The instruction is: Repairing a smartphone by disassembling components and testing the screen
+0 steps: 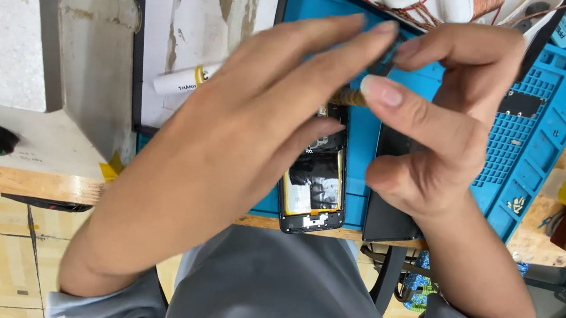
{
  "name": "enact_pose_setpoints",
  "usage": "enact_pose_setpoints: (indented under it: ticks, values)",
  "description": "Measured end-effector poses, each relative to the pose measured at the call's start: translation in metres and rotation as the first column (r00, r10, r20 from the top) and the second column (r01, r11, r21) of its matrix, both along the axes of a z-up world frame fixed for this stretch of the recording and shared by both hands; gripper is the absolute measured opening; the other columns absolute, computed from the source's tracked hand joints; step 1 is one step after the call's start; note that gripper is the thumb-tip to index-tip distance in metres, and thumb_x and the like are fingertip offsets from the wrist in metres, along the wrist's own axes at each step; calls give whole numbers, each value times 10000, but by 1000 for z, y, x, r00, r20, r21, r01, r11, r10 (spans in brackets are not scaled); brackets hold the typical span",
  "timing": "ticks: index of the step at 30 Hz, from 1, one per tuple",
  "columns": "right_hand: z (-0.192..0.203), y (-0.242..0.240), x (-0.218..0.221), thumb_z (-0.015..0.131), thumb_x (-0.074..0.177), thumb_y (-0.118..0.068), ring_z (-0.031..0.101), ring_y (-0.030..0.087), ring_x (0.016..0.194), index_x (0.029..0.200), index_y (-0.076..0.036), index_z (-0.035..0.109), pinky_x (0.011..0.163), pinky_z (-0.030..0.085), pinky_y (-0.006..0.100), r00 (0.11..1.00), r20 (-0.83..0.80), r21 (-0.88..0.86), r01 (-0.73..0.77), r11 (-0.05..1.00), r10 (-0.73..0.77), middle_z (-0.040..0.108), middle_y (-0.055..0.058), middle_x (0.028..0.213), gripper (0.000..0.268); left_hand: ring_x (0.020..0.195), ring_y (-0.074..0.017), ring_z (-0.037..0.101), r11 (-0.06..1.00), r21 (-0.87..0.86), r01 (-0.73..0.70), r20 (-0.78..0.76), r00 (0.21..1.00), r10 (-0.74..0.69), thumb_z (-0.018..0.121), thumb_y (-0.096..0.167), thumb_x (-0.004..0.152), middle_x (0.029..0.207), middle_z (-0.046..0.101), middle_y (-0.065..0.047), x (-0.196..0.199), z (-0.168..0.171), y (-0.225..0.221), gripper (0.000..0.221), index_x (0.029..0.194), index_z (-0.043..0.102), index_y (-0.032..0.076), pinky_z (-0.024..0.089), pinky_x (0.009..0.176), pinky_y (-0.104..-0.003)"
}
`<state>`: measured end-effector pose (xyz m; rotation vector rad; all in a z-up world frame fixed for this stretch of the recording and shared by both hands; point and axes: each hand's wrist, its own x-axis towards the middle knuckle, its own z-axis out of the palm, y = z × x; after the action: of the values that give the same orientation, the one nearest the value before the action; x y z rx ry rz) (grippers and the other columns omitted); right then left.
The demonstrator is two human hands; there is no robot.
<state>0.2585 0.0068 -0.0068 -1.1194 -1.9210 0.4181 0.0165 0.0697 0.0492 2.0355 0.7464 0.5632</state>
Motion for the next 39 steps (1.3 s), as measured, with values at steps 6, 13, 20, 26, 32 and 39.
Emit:
enact_pose_setpoints:
  ticks: [6, 13, 20, 26, 32, 39]
  values:
    - [-3, 13, 0, 391, 1151, -620, 421, 345, 1201, 1372, -134, 655, 1044, 422, 553, 995, -11, 156, 102, 982, -102, 361, 145, 1283, 595, 879, -194, 579, 1000, 19, -16, 133, 991, 13, 766, 68, 1230, 1006, 607, -38, 28, -17, 6, 310, 1337, 480, 124, 470, 803, -348]
    - [4, 9, 1, 396, 1139, -633, 447, 346, 1221, 1368, -100, 664, 1050, 489, 552, 988, 0, 151, 155, 976, -156, 344, 141, 1326, 639, 1800, -348, 440, 974, -107, 198, 172, 969, -179, 611, 6, 1290, 1835, 438, -162, 17, -17, 11, 468, 1681, 373, 104, 420, 1509, -441]
    - [8, 7, 8, 409, 1204, -529, 462, 361, 1228, 1384, -46, 663, 994, 508, 569, 986, 48, 168, 150, 974, -160, 343, 149, 1335, 575, 627, -163, 703, 942, -328, -71, 385, 900, 202, 574, 84, 1212, 974, 735, -157, 2, -6, 7, 191, 1084, 628, -47, 494, 548, -220]
    - [11, 5, 2, 414, 1207, -565, 474, 373, 1244, 1425, -132, 632, 1014, 542, 533, 990, 54, 131, 125, 983, -133, 391, 187, 1326, 532, 813, -64, 666, 940, -317, 128, 190, 979, -69, 247, 734, 1158, 1720, 846, -97, 0, -4, -1, 777, 1766, 201, 253, 524, 871, -253]
    - [13, 3, 2, 419, 1210, -550, 503, 409, 1241, 1441, -114, 653, 1056, 509, 561, 978, 123, 133, 150, 980, -166, 451, 226, 1307, 546, 910, -114, 602, 970, -212, -121, 221, 961, 168, 232, 706, 1133, 1236, 662, -91, 2, -9, -2, 803, 1611, 387, 80, 525, 860, -305]
    - [10, 5, 2, 488, 1250, -435, 568, 433, 1225, 1497, -130, 598, 1064, 521, 572, 986, 128, 149, 84, 985, -103, 494, 269, 1315, 408, 930, -116, 650, 966, -194, -169, 176, 963, 204, 296, 651, 1176, 1126, 724, -50, -1, -11, -4, 716, 1677, 343, 142, 543, 924, -314]
